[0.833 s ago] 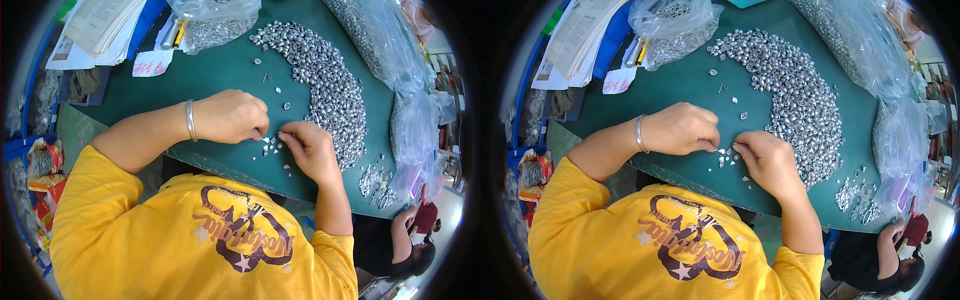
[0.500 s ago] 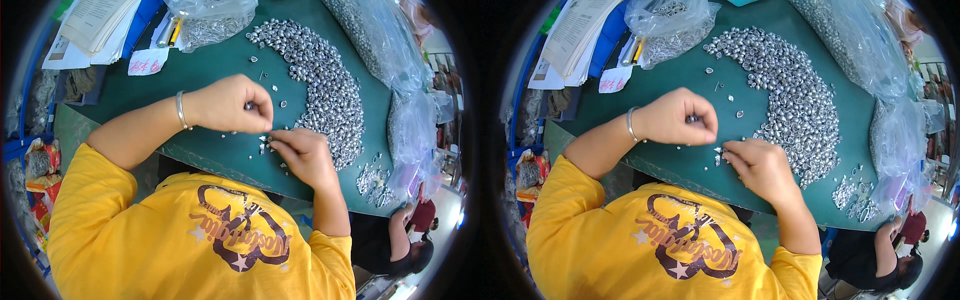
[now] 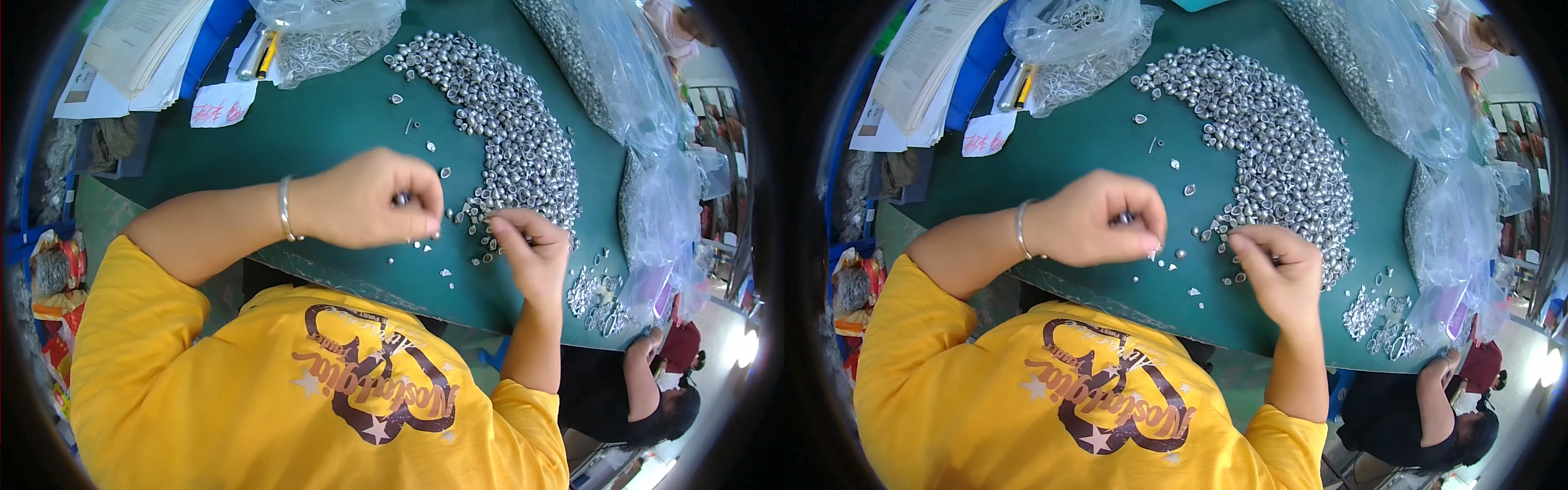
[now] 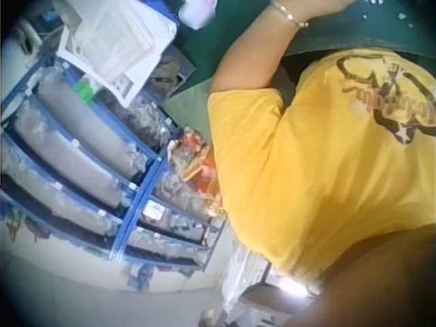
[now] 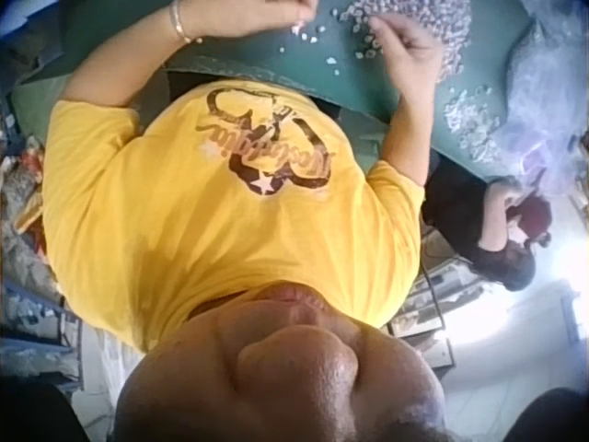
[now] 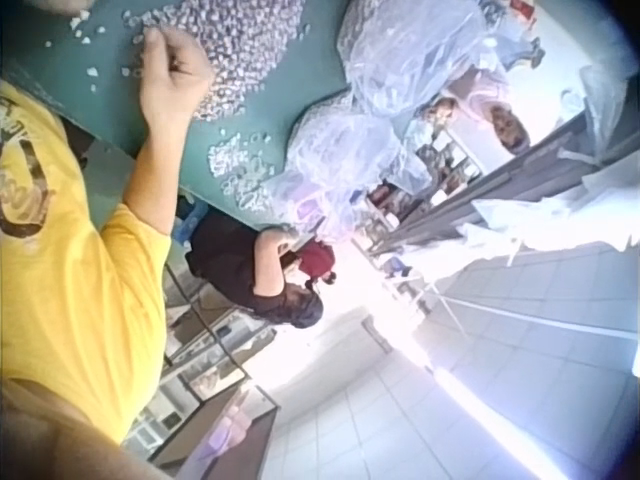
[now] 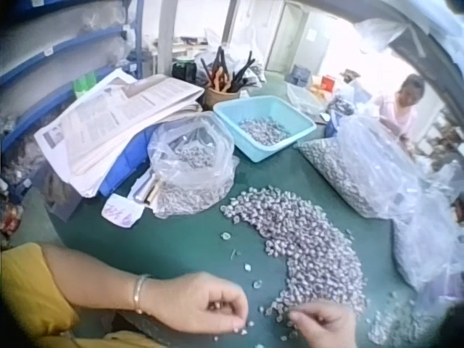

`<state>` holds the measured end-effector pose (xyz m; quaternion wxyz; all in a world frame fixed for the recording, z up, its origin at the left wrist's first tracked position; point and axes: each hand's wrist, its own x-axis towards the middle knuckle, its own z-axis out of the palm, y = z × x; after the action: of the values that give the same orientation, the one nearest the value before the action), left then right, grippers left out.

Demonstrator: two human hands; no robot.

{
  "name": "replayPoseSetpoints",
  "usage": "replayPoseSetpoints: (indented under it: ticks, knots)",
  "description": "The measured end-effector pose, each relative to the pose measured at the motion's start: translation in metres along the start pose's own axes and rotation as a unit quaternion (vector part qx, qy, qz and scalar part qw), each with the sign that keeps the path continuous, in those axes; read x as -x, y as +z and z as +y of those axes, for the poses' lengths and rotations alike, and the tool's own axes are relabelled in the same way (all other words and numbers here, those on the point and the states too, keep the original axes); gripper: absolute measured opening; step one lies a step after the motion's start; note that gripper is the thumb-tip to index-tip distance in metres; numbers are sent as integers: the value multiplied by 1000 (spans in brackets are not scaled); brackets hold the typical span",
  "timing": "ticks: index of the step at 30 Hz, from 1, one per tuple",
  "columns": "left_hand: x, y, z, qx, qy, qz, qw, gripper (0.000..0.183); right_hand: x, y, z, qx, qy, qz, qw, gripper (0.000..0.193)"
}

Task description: The person sorts through a pile of small metal components by hand, picking up individual pieces, turning them over, and placing them into a separate plastic bag.

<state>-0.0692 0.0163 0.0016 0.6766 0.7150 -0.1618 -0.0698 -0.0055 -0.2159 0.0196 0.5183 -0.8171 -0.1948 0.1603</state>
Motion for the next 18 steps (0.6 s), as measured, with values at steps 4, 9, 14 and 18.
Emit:
replayPoseSetpoints:
  ticks: [4, 9, 14, 18]
  knots:
    - [-5, -22, 2, 385, -174, 31, 906, 6, -3, 17, -1, 255, -163, -60, 951, 12]
    - [-5, -17, 3, 147, -125, 35, 981, 13, -6, 26, 3, 342, -222, -36, 912, 11]
    - [-5, -22, 4, 92, -105, 82, 987, 12, -2, -2, 7, -341, 76, -44, 936, 9]
    - [-5, -25, 7, 6, -87, 129, 988, 12, -2, -14, 11, -255, -47, -36, 965, 8]
